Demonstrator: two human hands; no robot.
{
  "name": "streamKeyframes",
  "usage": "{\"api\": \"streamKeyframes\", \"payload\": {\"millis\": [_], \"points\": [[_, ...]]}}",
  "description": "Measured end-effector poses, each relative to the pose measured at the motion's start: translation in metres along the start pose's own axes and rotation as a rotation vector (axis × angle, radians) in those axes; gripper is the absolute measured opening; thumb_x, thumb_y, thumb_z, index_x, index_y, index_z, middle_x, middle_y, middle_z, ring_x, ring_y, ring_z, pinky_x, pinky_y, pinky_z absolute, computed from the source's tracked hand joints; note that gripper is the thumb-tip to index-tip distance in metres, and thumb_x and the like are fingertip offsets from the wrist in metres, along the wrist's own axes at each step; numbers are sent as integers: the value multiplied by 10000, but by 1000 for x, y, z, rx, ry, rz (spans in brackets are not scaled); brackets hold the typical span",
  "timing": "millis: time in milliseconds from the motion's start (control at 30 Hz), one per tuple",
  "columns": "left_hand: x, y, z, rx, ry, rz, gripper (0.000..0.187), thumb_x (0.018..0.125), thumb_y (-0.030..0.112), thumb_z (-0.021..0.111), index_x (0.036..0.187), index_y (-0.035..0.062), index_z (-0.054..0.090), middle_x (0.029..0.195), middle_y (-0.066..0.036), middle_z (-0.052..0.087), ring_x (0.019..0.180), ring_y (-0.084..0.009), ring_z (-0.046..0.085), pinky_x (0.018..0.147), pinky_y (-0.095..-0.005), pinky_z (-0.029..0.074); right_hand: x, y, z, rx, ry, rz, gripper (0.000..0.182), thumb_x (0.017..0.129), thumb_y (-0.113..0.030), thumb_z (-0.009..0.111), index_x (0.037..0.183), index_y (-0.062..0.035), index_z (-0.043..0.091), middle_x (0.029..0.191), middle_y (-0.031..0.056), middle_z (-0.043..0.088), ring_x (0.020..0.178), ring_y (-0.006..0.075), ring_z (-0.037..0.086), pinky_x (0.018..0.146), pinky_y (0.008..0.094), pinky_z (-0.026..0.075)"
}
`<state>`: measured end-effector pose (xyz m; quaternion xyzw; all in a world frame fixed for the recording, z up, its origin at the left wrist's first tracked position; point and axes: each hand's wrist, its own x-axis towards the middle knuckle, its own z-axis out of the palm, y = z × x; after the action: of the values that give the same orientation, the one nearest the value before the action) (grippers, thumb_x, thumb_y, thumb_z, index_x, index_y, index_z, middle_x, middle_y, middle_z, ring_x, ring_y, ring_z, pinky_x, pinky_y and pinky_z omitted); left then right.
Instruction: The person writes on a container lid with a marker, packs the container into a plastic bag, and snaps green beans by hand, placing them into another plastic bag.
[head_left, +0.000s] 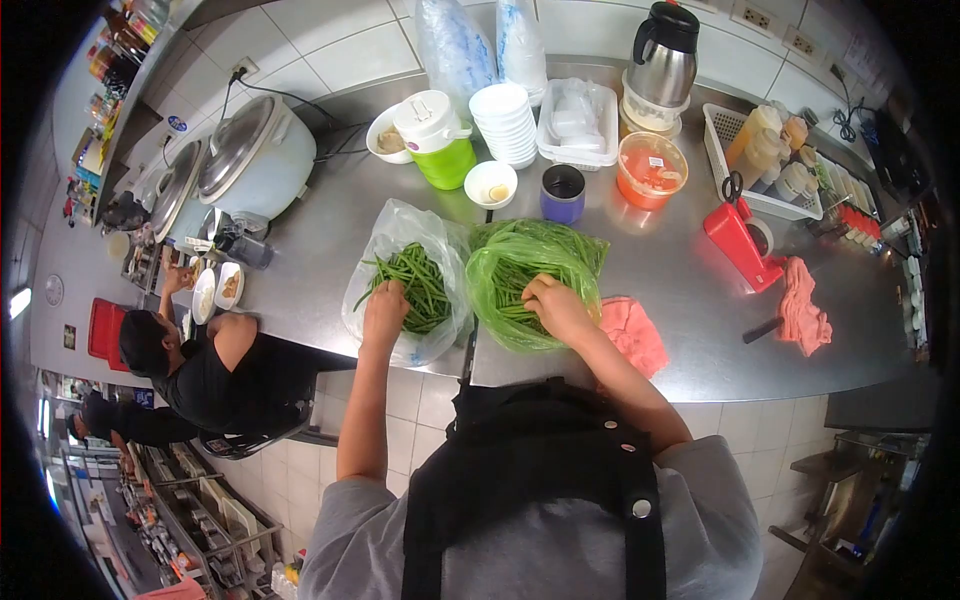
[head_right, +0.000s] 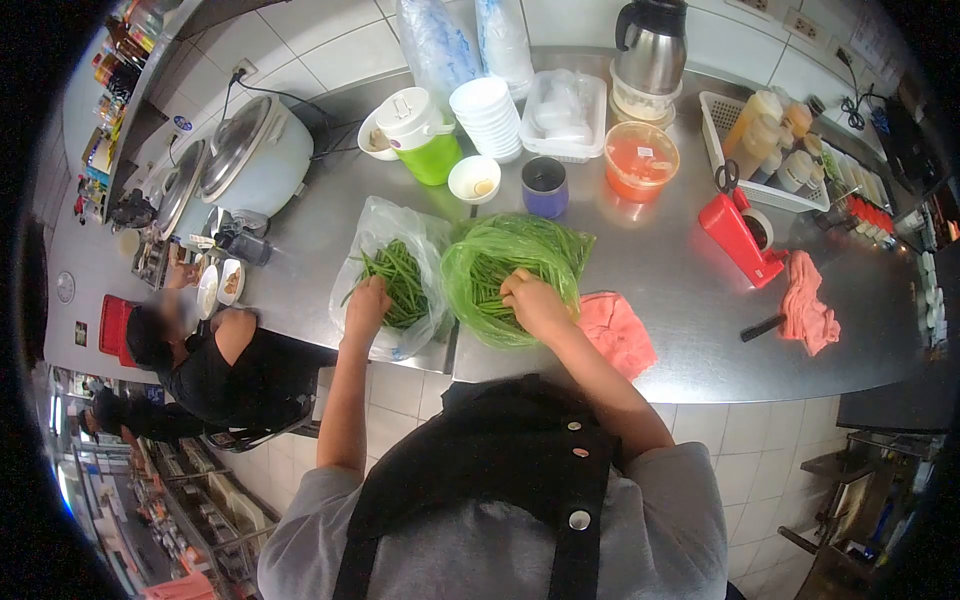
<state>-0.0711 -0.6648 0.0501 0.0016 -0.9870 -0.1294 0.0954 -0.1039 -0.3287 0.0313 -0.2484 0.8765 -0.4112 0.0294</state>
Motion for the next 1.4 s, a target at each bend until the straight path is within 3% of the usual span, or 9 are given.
{"api": "streamKeyframes", "payload": {"millis": [167,367,500,767,1067,1167,1267,1333,1400], "points": [[-2,-6,-1,-51,35,-43,123,814,32,595,929,-3,573,905,-199,617,895,-395,594,771,-479,484,-2,-12,-7,35,109,-58,133,890,-137,632,996,-56,636,991,104,633,933,326,624,772,427,503],[0,45,-39,-78,367,-188,97,887,54,614,956,-1,653,887,-179,645,802,-338,627,706,-408,510,-5,-35,-25,96,172,-116,134,898,-149,634,1008,-79,666,964,84,635,910,309,623,764,403,507],[1,107,-49,-643,158,36,125,862,51,687,962,-25,690,886,-140,691,724,-221,656,656,-292,501,-3,-44,-29,28,205,-188,126,888,-148,644,992,-86,681,944,68,625,918,281,619,755,396,510],[6,146,-34,-651,-129,194,180,856,60,694,1024,-3,684,871,-135,671,762,-217,667,684,-310,513,-8,-52,-40,-188,217,-236,200,797,-77,653,995,-82,684,898,63,584,908,250,603,752,379,508],[17,152,-31,-693,-261,251,99,832,43,689,877,-35,649,802,-131,647,704,-198,636,652,-303,505,-7,-50,-46,-261,213,-283,255,750,-27,608,996,-70,658,912,73,556,938,257,589,753,390,502],[15,156,-21,-703,-235,212,72,828,34,684,844,-16,635,798,-92,656,676,-161,602,636,-287,480,-5,-43,-38,-174,206,-223,208,793,-33,620,995,-64,656,906,88,594,870,272,611,734,371,506],[15,150,1,-1087,-218,-17,35,826,28,636,838,-4,634,791,-29,647,699,-108,597,670,-273,483,-4,-32,-32,347,238,-42,101,928,-137,613,985,-64,653,905,46,642,748,159,594,697,294,500],[16,151,1,-1358,-247,-156,64,875,63,638,904,8,655,828,8,647,785,-76,586,741,-252,476,-3,-25,-36,975,102,289,132,979,-159,583,1037,-46,621,926,36,661,731,81,562,687,235,478],[13,156,1,-1340,-325,-180,116,910,112,628,934,4,662,855,-9,658,818,-88,588,782,-258,468,-3,-24,-40,1036,151,270,160,991,-170,572,1064,-33,608,918,32,658,741,69,563,686,228,483]]}}
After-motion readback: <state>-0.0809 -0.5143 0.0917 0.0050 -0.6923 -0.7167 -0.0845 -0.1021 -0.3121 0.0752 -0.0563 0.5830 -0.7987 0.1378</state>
